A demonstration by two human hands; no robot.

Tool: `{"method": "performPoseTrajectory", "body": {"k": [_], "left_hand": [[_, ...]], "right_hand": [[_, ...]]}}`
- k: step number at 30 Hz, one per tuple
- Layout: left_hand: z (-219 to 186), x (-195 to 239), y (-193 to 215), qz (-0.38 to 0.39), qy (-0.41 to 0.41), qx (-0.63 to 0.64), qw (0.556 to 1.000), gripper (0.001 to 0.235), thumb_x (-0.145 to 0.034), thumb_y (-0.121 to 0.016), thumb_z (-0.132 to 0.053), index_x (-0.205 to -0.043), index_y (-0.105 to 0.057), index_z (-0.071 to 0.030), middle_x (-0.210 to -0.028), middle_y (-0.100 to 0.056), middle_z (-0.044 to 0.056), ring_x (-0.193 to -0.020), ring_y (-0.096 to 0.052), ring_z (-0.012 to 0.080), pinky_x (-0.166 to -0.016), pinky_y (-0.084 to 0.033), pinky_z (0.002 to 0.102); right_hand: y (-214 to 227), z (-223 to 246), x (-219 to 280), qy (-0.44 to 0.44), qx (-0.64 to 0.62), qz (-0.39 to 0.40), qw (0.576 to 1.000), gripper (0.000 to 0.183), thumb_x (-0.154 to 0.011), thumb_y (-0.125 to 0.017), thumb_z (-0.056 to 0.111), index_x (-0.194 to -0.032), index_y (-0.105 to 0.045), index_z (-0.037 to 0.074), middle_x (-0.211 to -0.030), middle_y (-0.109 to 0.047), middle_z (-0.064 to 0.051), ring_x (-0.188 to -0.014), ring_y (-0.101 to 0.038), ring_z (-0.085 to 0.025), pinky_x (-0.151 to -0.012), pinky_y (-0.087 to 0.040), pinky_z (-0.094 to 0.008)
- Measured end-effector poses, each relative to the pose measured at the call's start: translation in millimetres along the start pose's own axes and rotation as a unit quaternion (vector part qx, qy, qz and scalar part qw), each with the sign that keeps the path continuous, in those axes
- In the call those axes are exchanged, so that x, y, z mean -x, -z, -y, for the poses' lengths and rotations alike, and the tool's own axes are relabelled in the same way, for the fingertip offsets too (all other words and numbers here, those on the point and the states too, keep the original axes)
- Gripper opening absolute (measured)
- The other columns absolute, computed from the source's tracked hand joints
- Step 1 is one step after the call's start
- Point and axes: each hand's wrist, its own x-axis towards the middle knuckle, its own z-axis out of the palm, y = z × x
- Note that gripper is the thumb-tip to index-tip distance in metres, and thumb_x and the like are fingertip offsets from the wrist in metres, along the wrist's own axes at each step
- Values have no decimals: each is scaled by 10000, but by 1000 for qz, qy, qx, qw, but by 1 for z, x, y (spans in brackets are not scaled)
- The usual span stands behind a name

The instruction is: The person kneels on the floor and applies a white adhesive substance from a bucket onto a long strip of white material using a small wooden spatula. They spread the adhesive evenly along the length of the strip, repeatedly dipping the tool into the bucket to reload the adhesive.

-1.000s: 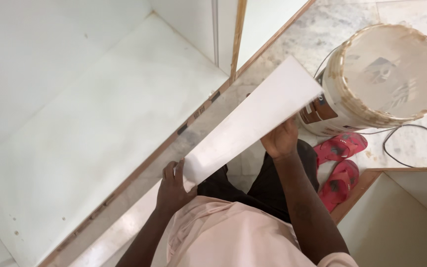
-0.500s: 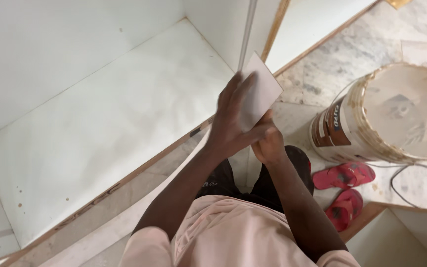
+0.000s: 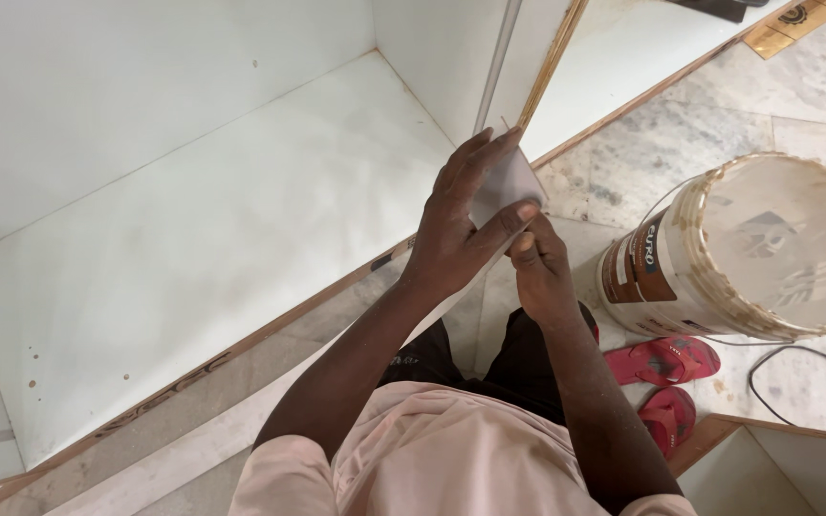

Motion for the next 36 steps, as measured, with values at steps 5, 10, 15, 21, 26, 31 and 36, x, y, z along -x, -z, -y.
{"method": "performPoseTrajectory", "body": {"k": [5, 10, 15, 21, 26, 31, 36], "left_hand": [[-1, 2, -1, -6, 1, 0, 1000, 732, -987, -687, -536, -1577, -436, -183, -1637, -477, 118, -1631, -340, 325, -1286, -390, 523], [-4, 0, 2, 7, 14, 32, 999, 663, -1031, -660, -478, -1565, -441, -150, -1626, -479, 120, -1632, -317, 339, -1291, -363, 538], [-4, 2, 2, -8, 18, 84, 996, 567, -1059, -645, -374, -1519, -431, -121, -1643, -406, 172, -1619, -312, 373, -1268, -369, 528], [-5, 3, -6, -54, 1, 73, 996, 218, -1044, -653, -212, -1217, -578, -103, -1707, -241, 255, -1602, -301, 428, -1205, -412, 514], [-8, 3, -12, -71, -17, 59, 996, 97, -993, -658, -162, -1052, -632, -90, -1637, -310, 174, -1541, -358, 348, -1158, -476, 477], [2, 2, -16, -78, 9, 59, 995, 106, -980, -672, -160, -1024, -643, -69, -1479, -420, 134, -1419, -444, 292, -1112, -479, 445], [22, -3, -20, -74, 102, 113, 986, 99, -945, -646, -160, -973, -633, -66, -1291, -530, 95, -1065, -585, 194, -927, -528, 354]], "right_hand": [[-2, 14, -1, 53, 49, 15, 997, 439, -1114, -558, 427, -1279, -585, 21, -1076, -599, -2, -986, -531, -88, -862, -466, -271], [-5, 23, -3, 56, 50, 18, 997, 481, -1092, -577, 436, -1328, -613, 18, -1108, -625, -13, -1007, -561, -93, -879, -486, -282], [-10, 35, -7, 58, 48, 14, 997, 537, -1083, -579, 405, -1450, -548, 14, -1191, -645, -29, -1089, -589, -98, -939, -498, -278], [-18, 49, -7, 87, 52, -4, 995, 427, -1083, -643, 256, -1420, -576, 2, -1219, -652, -48, -1098, -617, -100, -948, -519, -266], [-13, 42, -5, 64, -5, -43, 997, 390, -1107, -587, 319, -1306, -656, -9, -1076, -677, -18, -983, -625, -77, -887, -551, -265], [-11, 43, -14, 44, 16, -82, 996, 367, -1177, -584, 311, -1084, -666, -34, -911, -639, -31, -868, -641, -78, -816, -626, -280], [-21, 59, -31, 23, 27, -104, 994, 416, -1088, -591, 324, -1250, -647, -55, -1033, -700, -63, -940, -697, -117, -815, -644, -305]]}}
